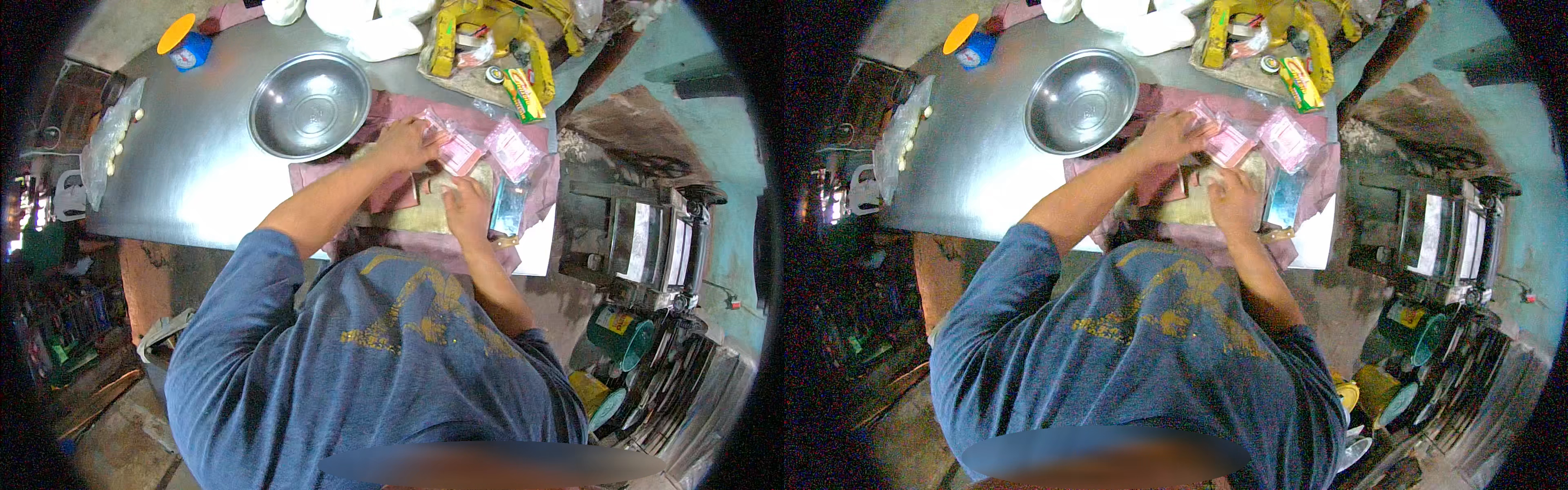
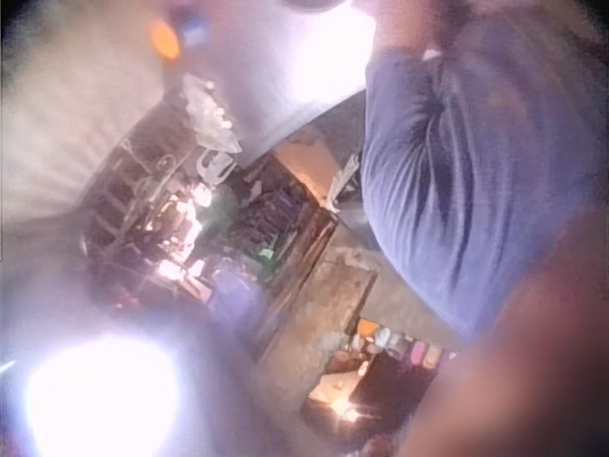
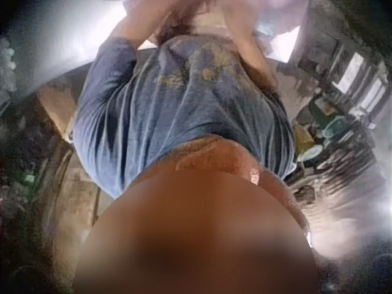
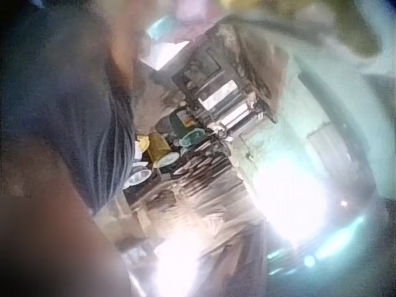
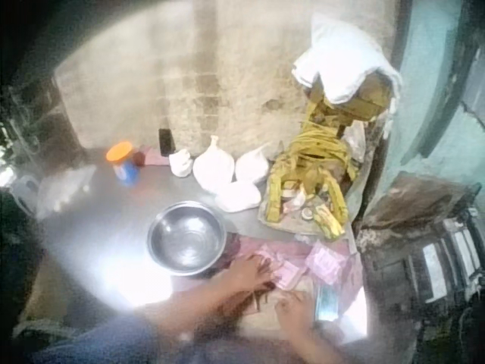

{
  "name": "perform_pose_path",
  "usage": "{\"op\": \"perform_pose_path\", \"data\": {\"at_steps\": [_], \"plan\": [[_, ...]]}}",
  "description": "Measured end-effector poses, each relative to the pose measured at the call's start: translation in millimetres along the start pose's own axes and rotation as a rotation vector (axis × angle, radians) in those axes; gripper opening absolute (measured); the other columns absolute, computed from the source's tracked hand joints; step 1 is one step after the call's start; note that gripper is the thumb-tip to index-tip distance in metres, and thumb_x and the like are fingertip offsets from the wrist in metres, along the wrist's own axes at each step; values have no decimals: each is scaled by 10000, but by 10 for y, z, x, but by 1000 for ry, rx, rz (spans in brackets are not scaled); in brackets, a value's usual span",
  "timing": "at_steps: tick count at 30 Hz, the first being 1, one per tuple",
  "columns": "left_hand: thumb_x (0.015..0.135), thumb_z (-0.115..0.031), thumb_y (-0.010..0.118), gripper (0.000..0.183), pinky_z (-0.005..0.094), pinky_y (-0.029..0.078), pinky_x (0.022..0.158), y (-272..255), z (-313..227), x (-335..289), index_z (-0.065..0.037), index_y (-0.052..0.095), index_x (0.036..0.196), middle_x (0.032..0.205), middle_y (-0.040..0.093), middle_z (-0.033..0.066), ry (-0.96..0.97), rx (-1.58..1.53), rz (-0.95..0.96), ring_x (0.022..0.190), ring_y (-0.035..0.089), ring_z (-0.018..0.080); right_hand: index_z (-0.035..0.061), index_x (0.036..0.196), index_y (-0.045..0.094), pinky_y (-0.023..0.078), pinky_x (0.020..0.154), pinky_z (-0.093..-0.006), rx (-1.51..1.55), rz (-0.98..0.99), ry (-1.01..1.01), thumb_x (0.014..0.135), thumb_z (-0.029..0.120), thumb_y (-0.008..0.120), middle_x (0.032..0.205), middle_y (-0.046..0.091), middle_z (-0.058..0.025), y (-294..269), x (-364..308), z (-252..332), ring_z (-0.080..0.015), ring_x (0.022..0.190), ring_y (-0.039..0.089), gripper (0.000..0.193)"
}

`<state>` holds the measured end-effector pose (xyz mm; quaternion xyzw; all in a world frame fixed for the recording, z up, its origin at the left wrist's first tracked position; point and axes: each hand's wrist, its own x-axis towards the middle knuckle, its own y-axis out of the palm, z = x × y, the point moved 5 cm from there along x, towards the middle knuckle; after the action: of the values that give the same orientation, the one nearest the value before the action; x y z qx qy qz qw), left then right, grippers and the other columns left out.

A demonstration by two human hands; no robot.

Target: The person uses scissors to cut open several small plastic packages containing pink and yellow food items on a metal table. They discard the cut plastic wrappers into a nearby bin and continue cutting additional packages.

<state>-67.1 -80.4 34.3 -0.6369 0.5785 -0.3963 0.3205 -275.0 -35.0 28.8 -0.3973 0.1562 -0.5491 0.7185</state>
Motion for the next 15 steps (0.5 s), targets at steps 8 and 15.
{"op": "perform_pose_path", "data": {"at_steps": [8,15], "plan": [[827,-613,630,788,531,456,1004,24,-37,150,-41,512,1355,1241,608,243,-72,114,224,1221,546,443,36,1147,658,551,812,-445,-19,195,372,862,213,673,986,727,-191,-502,-576,-718,-361,910,704,335],[770,-342,753,612,489,523,861,-49,212,-1422,35,563,1212,1069,651,264,-527,-373,-60,1013,641,403,-27,1211,608,518,904,-448,183,341,204,871,270,696,1155,661,-251,176,-314,-146,-388,1018,664,459]]}}
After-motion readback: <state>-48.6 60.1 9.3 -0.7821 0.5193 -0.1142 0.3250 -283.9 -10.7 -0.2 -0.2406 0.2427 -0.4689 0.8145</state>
